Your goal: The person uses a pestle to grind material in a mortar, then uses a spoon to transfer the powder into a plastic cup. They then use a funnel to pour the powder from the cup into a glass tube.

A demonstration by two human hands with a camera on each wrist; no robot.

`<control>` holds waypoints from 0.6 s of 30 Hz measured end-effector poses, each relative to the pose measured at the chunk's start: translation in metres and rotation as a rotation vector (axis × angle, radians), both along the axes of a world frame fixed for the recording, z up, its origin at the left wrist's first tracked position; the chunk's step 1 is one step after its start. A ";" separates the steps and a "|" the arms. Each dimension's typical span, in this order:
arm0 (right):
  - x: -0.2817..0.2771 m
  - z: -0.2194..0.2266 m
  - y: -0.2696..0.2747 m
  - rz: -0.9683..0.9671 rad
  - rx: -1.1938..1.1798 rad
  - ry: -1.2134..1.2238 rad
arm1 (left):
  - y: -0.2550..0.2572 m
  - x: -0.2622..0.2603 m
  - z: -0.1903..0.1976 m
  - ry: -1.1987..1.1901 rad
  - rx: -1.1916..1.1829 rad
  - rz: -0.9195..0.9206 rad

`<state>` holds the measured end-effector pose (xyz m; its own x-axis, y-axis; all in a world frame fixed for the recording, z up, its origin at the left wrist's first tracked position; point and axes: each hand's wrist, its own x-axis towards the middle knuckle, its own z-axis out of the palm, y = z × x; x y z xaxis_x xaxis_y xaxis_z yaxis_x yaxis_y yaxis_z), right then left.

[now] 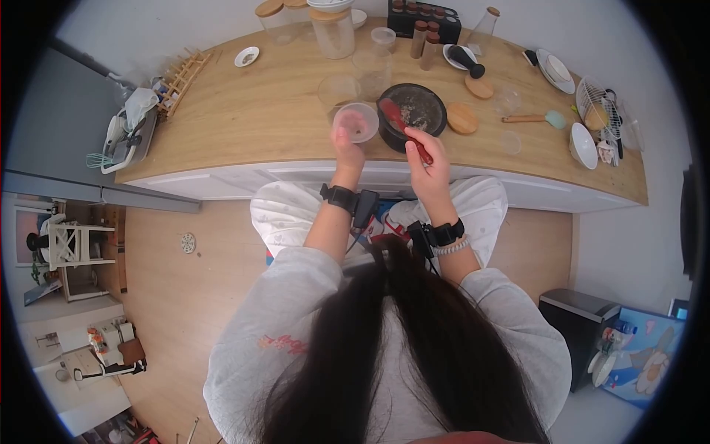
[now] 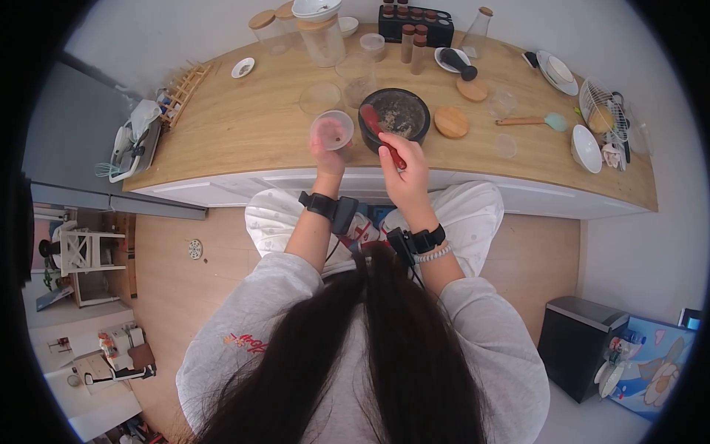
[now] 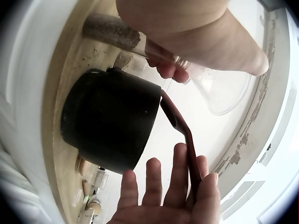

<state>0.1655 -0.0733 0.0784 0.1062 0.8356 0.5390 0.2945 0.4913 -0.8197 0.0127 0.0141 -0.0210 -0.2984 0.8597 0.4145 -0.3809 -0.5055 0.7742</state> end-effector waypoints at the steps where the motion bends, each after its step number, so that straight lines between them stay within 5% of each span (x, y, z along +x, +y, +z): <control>1: 0.000 0.000 0.000 0.002 -0.024 0.006 | 0.000 0.000 0.000 0.002 0.000 0.004; 18: 0.022 -0.024 0.015 -0.048 -0.074 0.143 | -0.001 0.002 0.003 0.007 0.000 0.017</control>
<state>0.1872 -0.0584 0.0546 0.2185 0.8645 0.4526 0.1940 0.4161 -0.8884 0.0149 0.0129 -0.0177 -0.3102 0.8544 0.4168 -0.3667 -0.5121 0.7767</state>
